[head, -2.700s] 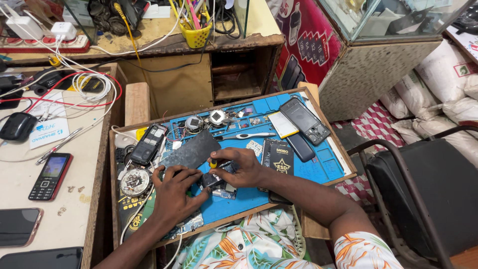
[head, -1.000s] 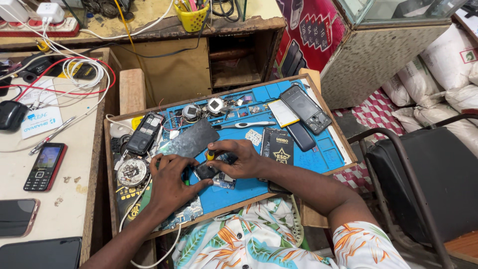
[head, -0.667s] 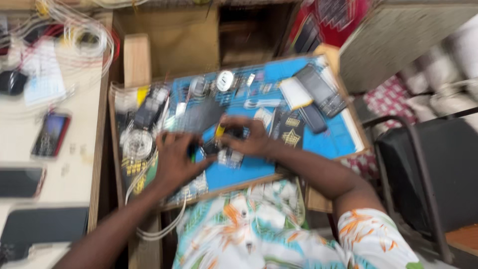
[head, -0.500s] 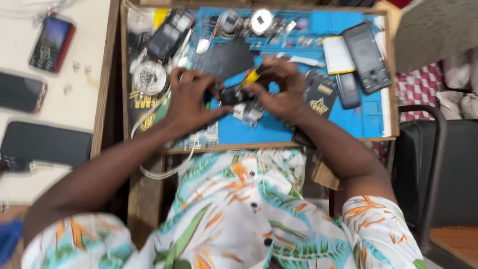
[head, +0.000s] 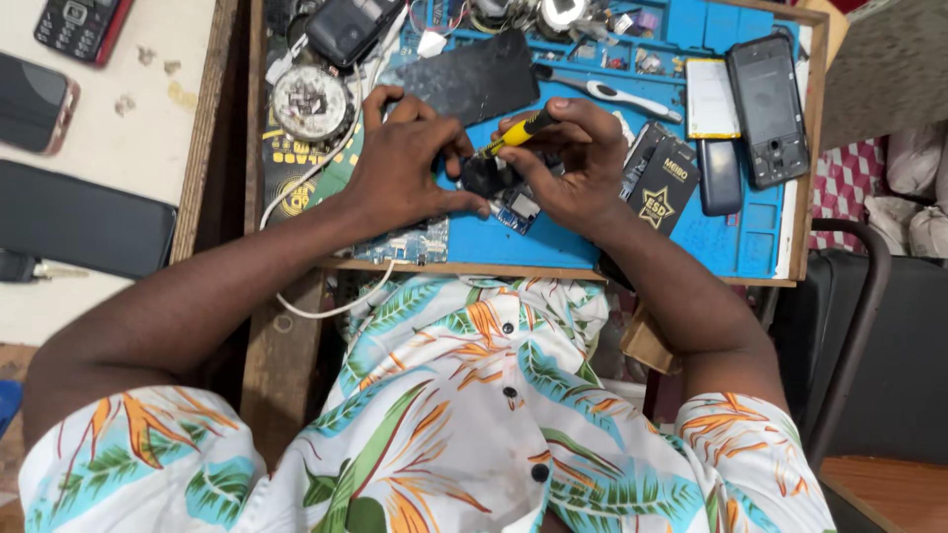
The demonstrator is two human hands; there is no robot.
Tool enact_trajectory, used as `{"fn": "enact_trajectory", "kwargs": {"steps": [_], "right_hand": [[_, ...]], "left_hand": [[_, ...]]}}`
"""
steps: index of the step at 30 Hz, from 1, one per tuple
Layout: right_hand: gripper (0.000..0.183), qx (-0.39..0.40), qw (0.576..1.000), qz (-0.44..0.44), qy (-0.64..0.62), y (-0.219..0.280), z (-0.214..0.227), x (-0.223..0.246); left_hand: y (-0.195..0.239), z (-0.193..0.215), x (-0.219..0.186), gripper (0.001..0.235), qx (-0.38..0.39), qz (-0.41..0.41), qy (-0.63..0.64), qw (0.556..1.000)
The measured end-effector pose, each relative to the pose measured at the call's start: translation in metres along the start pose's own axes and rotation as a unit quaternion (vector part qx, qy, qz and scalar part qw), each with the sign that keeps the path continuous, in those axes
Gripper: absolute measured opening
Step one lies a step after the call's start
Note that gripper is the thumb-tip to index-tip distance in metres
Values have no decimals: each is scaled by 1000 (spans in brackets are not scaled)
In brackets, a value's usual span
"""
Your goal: The person uses a yellow screwdriver to remove screws from a small black electronic component on a blue work mat. They then use a metal prying tool to separate parts of the component and set the pieces aside on the mat.
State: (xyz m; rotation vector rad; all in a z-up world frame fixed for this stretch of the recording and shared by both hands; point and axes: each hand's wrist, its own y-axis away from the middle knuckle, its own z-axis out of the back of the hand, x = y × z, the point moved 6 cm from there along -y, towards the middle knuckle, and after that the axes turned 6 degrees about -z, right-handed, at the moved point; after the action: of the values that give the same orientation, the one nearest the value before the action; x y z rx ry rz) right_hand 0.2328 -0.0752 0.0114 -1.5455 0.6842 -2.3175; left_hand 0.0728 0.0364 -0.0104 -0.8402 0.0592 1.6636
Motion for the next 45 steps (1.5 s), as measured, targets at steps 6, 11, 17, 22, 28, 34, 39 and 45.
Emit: {"fn": "enact_trajectory", "kwargs": {"steps": [6, 11, 17, 22, 28, 34, 39, 45], "right_hand": [[68, 17, 1000, 3, 15, -2, -6, 1], [68, 21, 1000, 10, 17, -4, -8, 3], [64, 31, 998, 18, 60, -7, -14, 2], [64, 35, 995, 6, 90, -15, -16, 3], [67, 28, 989, 34, 140, -11, -16, 0], [61, 45, 993, 30, 100, -6, -16, -9], [56, 2, 991, -3, 131, -9, -17, -10], [70, 78, 990, -3, 119, -18, -28, 5]], "left_hand": [[3, -1, 0, 64, -7, -2, 28, 1000], [3, -2, 3, 63, -3, -6, 10, 1000], [4, -4, 1, 65, -15, -21, -30, 999], [2, 0, 2, 62, -11, -1, -33, 999], [5, -6, 2, 67, -16, -14, -39, 999], [4, -2, 4, 57, -24, 9, -52, 998], [-4, -1, 2, 52, 26, 71, -51, 996], [-5, 1, 0, 46, 36, 73, -78, 994]]}}
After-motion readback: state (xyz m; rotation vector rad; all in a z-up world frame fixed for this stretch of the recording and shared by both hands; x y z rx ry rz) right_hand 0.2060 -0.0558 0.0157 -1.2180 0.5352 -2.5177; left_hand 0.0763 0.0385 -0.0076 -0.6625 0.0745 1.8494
